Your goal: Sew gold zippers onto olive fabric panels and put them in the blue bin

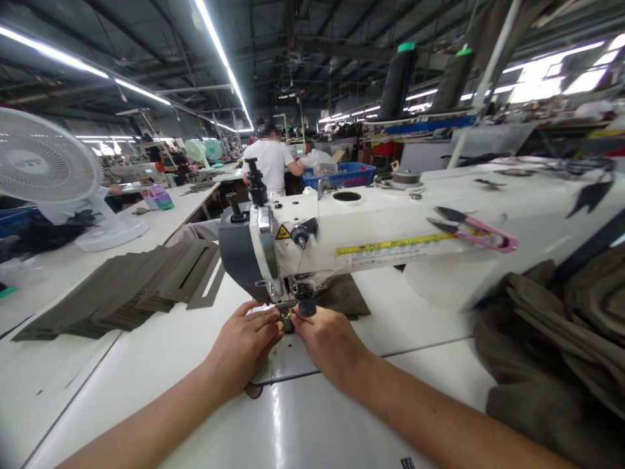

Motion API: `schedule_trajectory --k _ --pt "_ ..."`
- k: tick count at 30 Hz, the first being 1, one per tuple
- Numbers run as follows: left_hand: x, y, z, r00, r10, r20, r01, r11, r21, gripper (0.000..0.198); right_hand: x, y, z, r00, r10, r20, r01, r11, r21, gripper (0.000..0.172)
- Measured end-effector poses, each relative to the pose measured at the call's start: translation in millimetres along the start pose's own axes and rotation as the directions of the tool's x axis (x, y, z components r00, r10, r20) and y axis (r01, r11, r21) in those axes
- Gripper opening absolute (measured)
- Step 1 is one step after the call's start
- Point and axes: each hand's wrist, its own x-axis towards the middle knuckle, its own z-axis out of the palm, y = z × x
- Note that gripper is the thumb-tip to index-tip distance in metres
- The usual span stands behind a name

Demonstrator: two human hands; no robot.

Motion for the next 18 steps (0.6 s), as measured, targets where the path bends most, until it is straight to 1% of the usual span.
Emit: schedule_trajectory --k 5,9,10,11,12,14,15,16,17,18 --pt "0.8 -0.4 -0.7 1.000 -0.005 -0.002 0.005 1.000 -0.014 0.016 -0.9 -0.4 3.4 1.000 0.007 0.008 -0.007 1.000 0.020 0.029" --pt "-0.9 -3.4 2.3 0.999 -0.024 -0.024 0.023 0.999 -0.025 0.014 -1.2 3.2 -0.8 0.998 0.028 0.057 -0.032 0.998 0.059 0.026" --pt "-1.7 -4.6 3.0 0.999 -0.036 -0.025 0.035 0.999 -0.026 0.013 -1.9 5.6 -4.4 0.996 0.045 0.072 -0.047 0.998 0.035 0.022" --pt "-2.7 -5.5 3.0 0.998 -0.050 -0.025 0.050 0.998 -0.026 0.012 -3.0 8.2 -9.0 0.994 0.078 0.075 -0.076 0.997 -0.027 0.018" --pt "-3.7 -5.5 2.0 0.998 -0.064 -0.024 0.064 0.998 -0.024 0.012 -4.9 10.5 -14.5 0.989 0.130 0.069 -0.121 0.985 -0.123 0.017" --pt "-6.1 -0.5 -3.9 0.996 -0.077 -0.035 0.077 0.997 -0.015 0.013 -11.5 11.3 -26.5 0.966 0.252 0.057 -0.217 0.912 -0.348 0.015" --pt "-7.3 5.3 -8.6 0.996 -0.074 -0.040 0.073 0.997 -0.016 0.014 -16.3 8.5 -32.0 0.954 0.294 0.064 -0.239 0.871 -0.429 0.011" --pt "-8.4 13.4 -14.0 0.997 -0.061 -0.043 0.060 0.998 -0.024 0.014 -22.1 2.8 -36.6 0.946 0.313 0.084 -0.240 0.851 -0.467 0.010" --pt "-9.5 23.3 -19.5 0.998 -0.034 -0.043 0.032 0.999 -0.040 0.017 -28.9 -5.5 -39.8 0.945 0.307 0.113 -0.224 0.860 -0.459 0.014" --pt "-10.5 34.2 -24.6 1.000 0.011 -0.028 -0.013 0.998 -0.065 0.024 -36.4 -16.1 -41.6 0.951 0.275 0.143 -0.198 0.893 -0.403 0.017"
